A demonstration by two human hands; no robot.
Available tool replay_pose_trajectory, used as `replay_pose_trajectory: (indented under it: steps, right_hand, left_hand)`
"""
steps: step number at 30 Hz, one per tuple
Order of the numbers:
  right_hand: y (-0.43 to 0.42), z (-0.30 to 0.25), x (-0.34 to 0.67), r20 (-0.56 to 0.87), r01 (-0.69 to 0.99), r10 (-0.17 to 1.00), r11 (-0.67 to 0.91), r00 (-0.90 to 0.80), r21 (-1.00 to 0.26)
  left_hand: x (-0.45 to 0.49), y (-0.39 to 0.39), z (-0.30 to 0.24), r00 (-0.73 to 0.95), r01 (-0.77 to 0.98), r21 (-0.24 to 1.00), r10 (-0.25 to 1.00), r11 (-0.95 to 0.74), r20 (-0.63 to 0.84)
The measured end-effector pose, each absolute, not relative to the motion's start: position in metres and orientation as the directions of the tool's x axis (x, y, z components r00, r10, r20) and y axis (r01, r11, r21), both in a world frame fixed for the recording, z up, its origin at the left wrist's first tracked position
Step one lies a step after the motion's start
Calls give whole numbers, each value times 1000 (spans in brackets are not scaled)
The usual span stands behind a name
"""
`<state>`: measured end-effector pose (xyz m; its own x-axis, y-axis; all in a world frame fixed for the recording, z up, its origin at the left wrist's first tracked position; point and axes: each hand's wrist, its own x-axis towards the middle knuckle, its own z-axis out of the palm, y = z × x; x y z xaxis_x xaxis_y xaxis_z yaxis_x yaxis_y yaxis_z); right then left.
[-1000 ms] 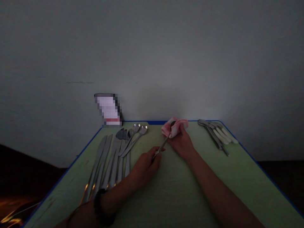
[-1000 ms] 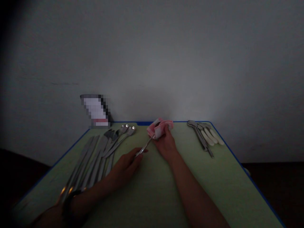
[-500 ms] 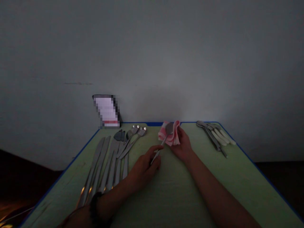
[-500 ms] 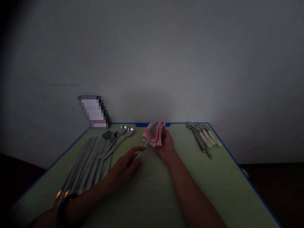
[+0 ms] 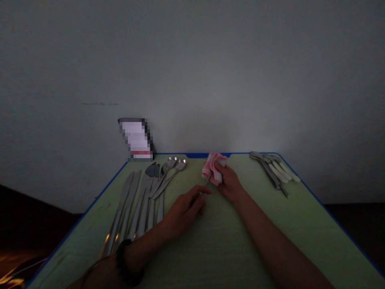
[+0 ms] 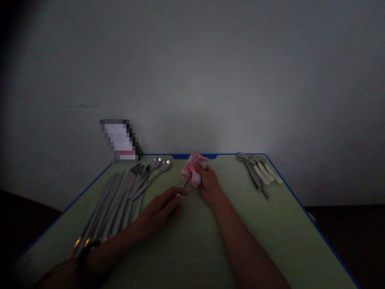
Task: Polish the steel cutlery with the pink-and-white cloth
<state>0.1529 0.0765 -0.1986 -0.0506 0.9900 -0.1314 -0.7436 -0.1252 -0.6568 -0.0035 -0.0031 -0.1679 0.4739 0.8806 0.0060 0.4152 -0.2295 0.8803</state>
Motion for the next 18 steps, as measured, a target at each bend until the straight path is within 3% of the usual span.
replay_pose_trajectory:
  steps: [7, 13, 18]
  right_hand:
    - [78, -193, 156, -84, -860, 988, -155, -130, -486]
    - [75, -190, 156, -87, -823, 988, -152, -125, -547]
    - [76, -196, 157, -56, -791, 992, -122, -110, -599]
  left_hand:
    - [-6, -10, -163, 644, 324, 901, 765, -288, 13]
    - [-1, -9, -168, 557, 419, 851, 830, -317, 35]
    - [-1, -6, -170, 490, 401, 866, 869, -299, 73]
